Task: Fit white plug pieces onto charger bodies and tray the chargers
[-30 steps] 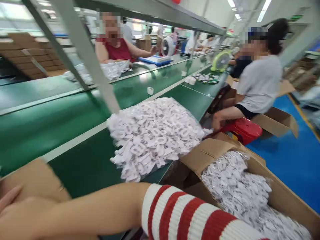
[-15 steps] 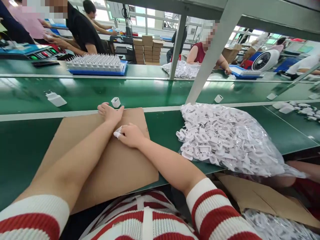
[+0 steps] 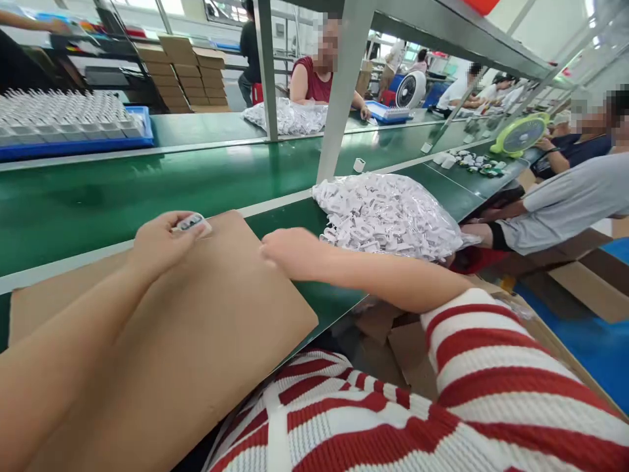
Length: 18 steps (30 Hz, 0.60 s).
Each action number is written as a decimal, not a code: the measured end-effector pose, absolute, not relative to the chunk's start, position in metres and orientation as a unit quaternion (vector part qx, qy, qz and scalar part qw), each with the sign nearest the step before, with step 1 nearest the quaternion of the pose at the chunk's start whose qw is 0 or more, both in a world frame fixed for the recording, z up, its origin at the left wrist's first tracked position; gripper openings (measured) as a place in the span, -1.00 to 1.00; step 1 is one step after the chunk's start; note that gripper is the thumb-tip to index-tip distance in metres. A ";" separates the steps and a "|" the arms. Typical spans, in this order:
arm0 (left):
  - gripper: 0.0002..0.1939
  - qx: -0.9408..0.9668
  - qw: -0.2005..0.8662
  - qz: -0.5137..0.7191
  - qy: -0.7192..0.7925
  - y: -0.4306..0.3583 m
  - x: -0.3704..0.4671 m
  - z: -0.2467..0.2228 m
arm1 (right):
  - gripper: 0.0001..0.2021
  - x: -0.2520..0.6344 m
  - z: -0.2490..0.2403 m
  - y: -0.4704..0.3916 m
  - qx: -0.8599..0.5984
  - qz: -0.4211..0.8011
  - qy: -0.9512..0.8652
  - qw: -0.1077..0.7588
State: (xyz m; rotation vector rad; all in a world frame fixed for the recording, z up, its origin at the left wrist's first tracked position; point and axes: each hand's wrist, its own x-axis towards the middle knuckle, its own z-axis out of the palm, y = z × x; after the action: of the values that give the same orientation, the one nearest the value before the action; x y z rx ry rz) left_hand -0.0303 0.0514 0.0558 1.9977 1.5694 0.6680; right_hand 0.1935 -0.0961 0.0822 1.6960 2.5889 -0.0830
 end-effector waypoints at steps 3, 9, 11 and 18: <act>-0.59 0.820 0.245 0.218 0.469 0.018 -0.041 0.037 | -0.80 0.242 0.080 -0.120 0.671 0.064 0.735 0.074; -0.46 0.847 0.260 0.221 0.409 0.003 -0.054 0.007 | -0.73 0.291 0.045 -0.120 0.728 0.018 0.685 -0.026; -0.47 0.828 0.298 0.221 0.421 0.004 -0.055 0.003 | -0.80 0.284 0.041 -0.109 0.719 -0.026 0.684 -0.122; -0.57 0.848 0.288 0.255 0.365 0.004 -0.056 -0.004 | -0.76 0.193 0.057 -0.046 0.637 -0.129 0.728 -0.216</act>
State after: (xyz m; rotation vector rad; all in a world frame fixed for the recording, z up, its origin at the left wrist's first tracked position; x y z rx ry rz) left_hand -0.0563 0.0044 -0.0039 2.2650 0.9757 0.6801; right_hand 0.1930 -0.0463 0.0571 2.3342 2.6676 -0.4735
